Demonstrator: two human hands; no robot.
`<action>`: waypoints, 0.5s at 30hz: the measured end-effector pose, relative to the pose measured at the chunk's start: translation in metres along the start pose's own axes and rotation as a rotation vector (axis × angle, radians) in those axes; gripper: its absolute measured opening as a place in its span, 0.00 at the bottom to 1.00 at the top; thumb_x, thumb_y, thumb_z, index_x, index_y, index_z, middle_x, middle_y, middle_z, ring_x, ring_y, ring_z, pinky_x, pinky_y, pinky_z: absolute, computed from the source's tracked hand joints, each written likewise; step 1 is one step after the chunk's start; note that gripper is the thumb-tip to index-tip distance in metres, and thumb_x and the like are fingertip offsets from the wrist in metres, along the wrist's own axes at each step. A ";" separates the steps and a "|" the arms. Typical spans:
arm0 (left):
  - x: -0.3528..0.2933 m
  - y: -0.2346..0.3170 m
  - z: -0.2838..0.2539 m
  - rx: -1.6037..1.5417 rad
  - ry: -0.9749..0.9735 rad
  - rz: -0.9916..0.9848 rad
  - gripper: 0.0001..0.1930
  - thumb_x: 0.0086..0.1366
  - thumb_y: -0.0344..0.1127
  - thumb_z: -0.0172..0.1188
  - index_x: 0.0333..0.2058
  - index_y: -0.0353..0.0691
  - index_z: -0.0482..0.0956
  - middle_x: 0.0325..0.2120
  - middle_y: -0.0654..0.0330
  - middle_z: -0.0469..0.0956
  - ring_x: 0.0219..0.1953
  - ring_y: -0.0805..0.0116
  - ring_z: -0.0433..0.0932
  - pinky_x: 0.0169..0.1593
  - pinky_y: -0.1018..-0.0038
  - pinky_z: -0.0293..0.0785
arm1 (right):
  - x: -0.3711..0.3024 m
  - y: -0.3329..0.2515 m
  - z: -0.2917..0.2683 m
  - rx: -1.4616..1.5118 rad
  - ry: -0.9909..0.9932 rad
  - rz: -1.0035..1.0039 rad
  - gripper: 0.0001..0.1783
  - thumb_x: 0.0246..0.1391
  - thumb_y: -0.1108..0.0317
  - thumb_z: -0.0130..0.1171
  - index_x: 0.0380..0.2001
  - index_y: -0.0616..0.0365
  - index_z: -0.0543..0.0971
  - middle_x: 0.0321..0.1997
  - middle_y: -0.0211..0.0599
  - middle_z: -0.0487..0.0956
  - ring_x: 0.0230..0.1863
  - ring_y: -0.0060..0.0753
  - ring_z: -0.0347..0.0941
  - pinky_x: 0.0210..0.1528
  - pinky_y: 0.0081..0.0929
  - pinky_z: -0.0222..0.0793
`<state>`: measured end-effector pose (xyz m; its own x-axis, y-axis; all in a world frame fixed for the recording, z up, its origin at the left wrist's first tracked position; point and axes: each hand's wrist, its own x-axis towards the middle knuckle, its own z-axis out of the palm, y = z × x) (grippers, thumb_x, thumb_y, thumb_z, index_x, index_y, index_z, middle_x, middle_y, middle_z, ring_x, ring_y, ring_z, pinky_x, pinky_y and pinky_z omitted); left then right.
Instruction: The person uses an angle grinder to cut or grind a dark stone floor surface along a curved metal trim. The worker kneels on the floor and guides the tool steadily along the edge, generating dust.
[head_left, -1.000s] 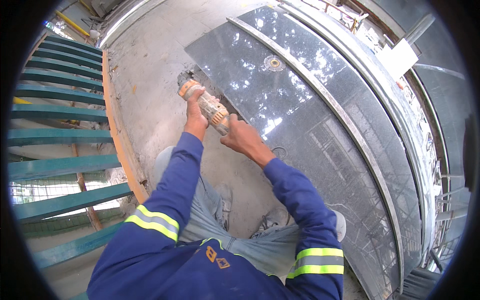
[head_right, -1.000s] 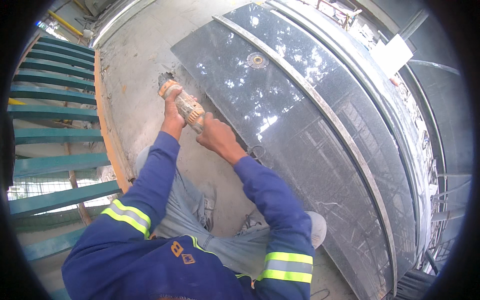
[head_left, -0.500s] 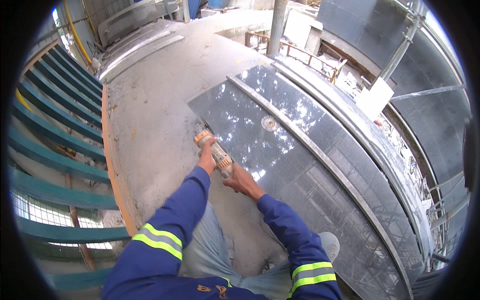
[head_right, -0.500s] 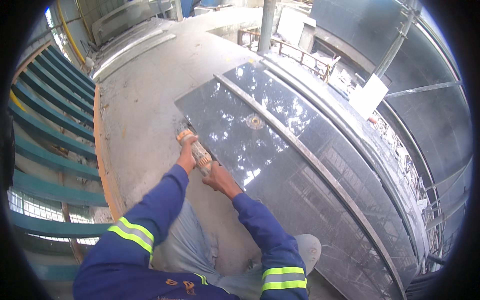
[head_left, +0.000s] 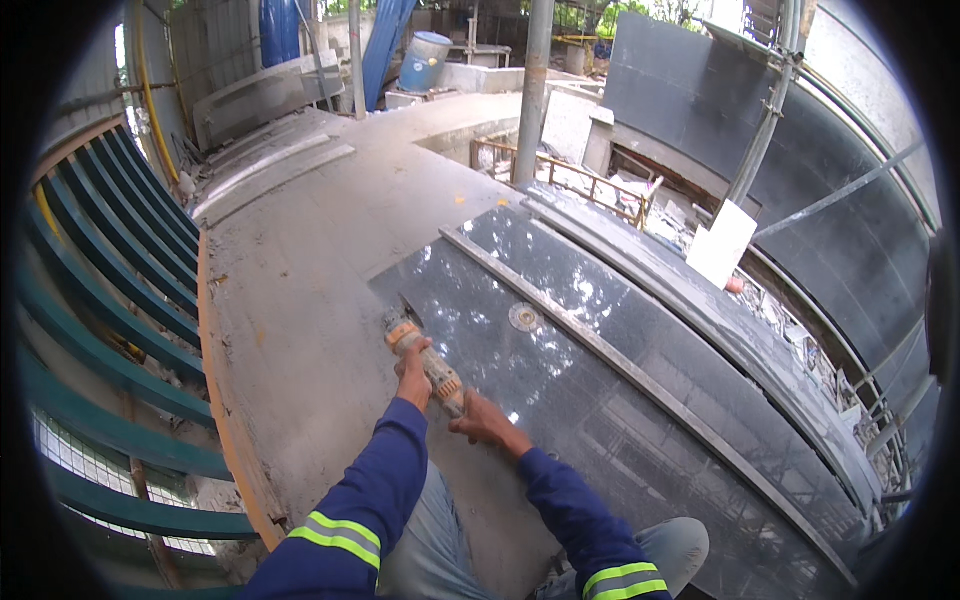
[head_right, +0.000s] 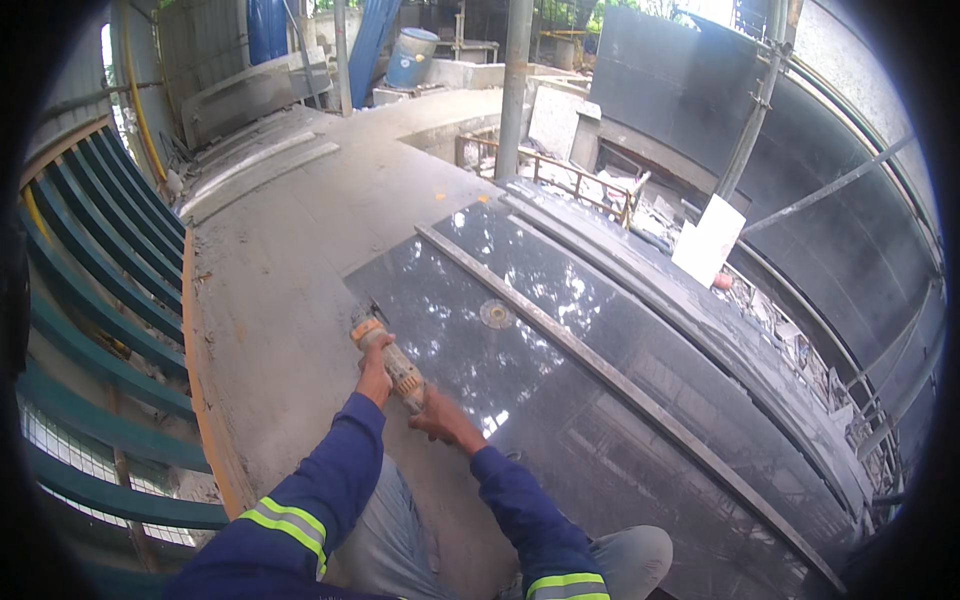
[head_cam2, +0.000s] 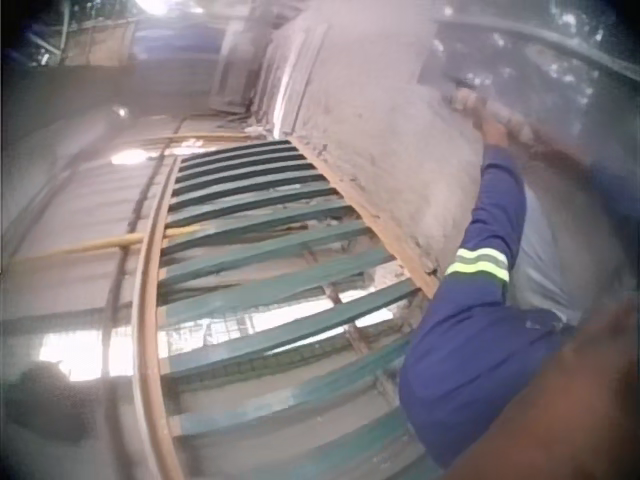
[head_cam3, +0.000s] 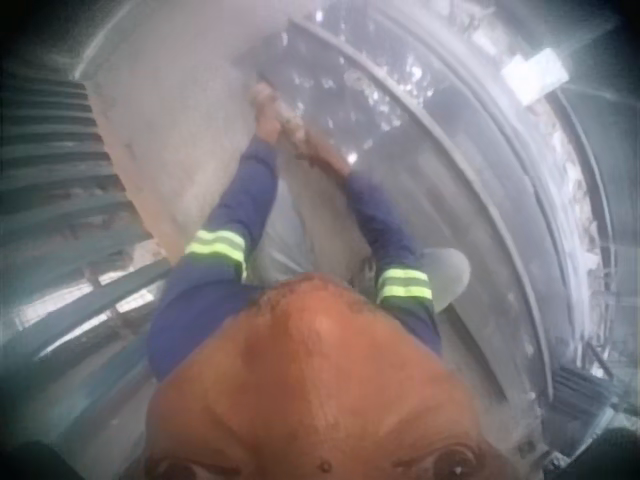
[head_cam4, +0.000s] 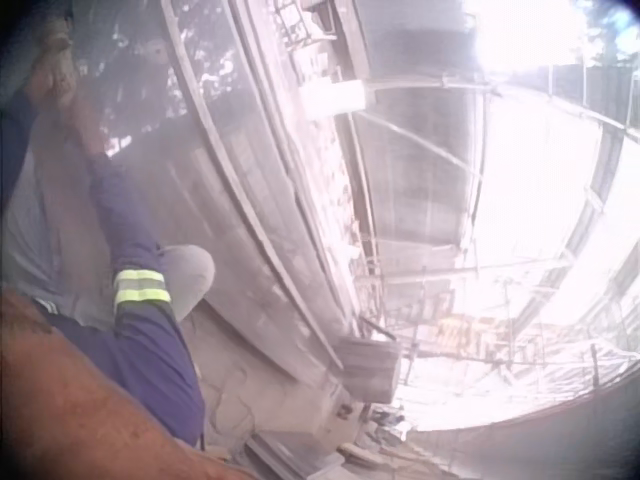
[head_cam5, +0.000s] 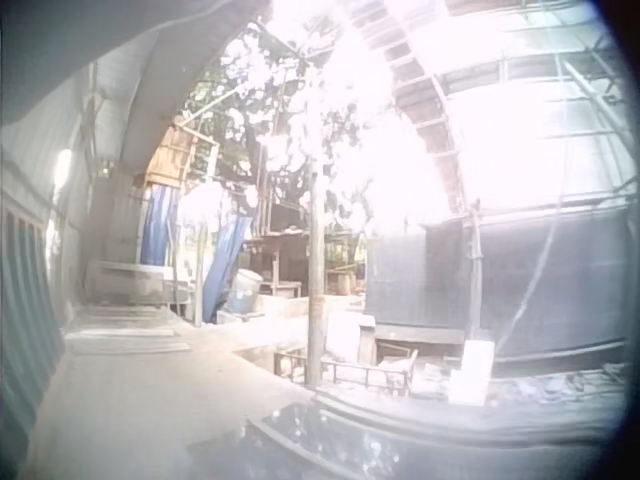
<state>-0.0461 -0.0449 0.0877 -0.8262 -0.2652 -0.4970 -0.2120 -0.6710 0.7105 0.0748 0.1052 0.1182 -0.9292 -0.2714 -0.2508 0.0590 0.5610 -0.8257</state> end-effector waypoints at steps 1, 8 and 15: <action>-0.003 0.005 -0.005 0.000 0.010 0.030 0.26 0.46 0.35 0.74 0.45 0.35 0.76 0.32 0.56 0.76 0.30 0.56 0.79 0.36 0.54 0.81 | -0.002 -0.003 0.006 0.012 0.000 -0.015 0.35 0.47 0.57 0.71 0.48 0.70 0.64 0.29 0.48 0.80 0.23 0.38 0.80 0.24 0.35 0.74; -0.008 0.022 -0.027 0.022 -0.025 0.092 0.27 0.47 0.36 0.74 0.46 0.33 0.78 0.37 0.56 0.77 0.35 0.57 0.79 0.40 0.56 0.81 | 0.001 0.000 0.027 -0.002 0.039 -0.103 0.38 0.47 0.55 0.72 0.52 0.71 0.66 0.32 0.51 0.81 0.23 0.38 0.80 0.21 0.36 0.73; -0.046 -0.023 -0.048 0.027 -0.154 0.030 0.24 0.48 0.40 0.74 0.41 0.36 0.76 0.29 0.55 0.76 0.28 0.57 0.80 0.33 0.58 0.81 | -0.028 0.046 0.053 -0.211 0.226 -0.121 0.29 0.47 0.57 0.68 0.42 0.68 0.69 0.31 0.61 0.82 0.33 0.62 0.82 0.36 0.51 0.77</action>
<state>0.0221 -0.0507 0.0700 -0.9024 -0.1738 -0.3943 -0.1982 -0.6451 0.7379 0.1230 0.0970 0.0609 -0.9836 -0.1790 -0.0199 -0.1114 0.6915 -0.7137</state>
